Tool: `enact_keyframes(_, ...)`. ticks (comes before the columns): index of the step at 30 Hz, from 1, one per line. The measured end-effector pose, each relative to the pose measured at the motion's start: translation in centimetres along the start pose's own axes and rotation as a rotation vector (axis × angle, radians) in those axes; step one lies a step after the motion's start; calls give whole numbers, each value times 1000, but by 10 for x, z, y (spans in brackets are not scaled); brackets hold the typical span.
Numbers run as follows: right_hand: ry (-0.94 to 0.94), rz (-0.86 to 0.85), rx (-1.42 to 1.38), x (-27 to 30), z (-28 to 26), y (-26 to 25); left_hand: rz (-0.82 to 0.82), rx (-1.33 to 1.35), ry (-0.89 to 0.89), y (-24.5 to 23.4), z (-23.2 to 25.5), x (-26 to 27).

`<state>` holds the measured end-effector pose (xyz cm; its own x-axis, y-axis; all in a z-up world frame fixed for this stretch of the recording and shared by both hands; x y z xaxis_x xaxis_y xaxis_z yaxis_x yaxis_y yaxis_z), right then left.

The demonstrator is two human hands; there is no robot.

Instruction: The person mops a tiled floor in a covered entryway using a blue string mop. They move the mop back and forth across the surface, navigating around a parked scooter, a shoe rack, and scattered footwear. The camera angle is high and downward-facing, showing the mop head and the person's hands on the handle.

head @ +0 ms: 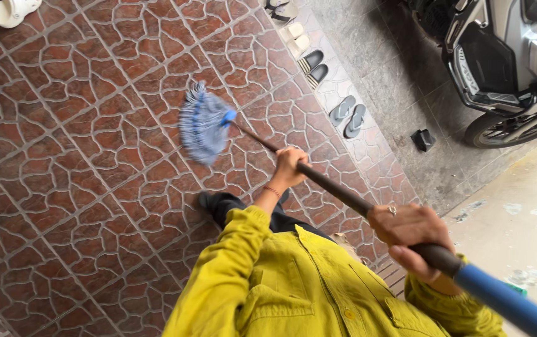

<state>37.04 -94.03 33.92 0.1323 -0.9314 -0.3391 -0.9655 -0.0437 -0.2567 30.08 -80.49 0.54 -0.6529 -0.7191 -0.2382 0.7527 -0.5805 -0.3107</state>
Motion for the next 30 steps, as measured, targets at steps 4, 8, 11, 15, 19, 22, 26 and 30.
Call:
enact_keyframes(4,11,23,113,-6,-25,-4,-165,65,51,77,-12,-27)
enact_keyframes(8,61,291,216,6,-21,-5,-329,12,153,144,-32,-48)
enact_keyframes(11,49,411,277,23,-15,6,-358,-6,190,164,-35,-42)
enact_keyframes(15,42,486,278,51,-28,11,-377,45,172,155,-9,-24)
enact_keyframes(19,-33,654,71,95,-46,-10,-382,-3,45,135,27,-2)
enact_keyframes(22,-21,653,50,115,-62,-16,-364,-68,65,114,52,21)
enact_keyframes(26,-24,566,-85,125,-68,5,-292,-119,57,64,71,68)
enact_keyframes(30,-35,483,-177,130,-57,46,-159,-148,18,-2,85,127)
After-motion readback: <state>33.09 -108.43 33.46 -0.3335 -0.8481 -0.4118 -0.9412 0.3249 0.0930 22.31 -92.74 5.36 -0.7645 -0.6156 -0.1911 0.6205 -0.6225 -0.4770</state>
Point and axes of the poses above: each hand's wrist, its own x-axis away from the middle knuckle, its own y-axis out of the palm, z = x × y, the point moved 9 cm from there along -x, towards the middle knuckle, and after that the axes turned 7 degrees about x, right-handed, at the moved point
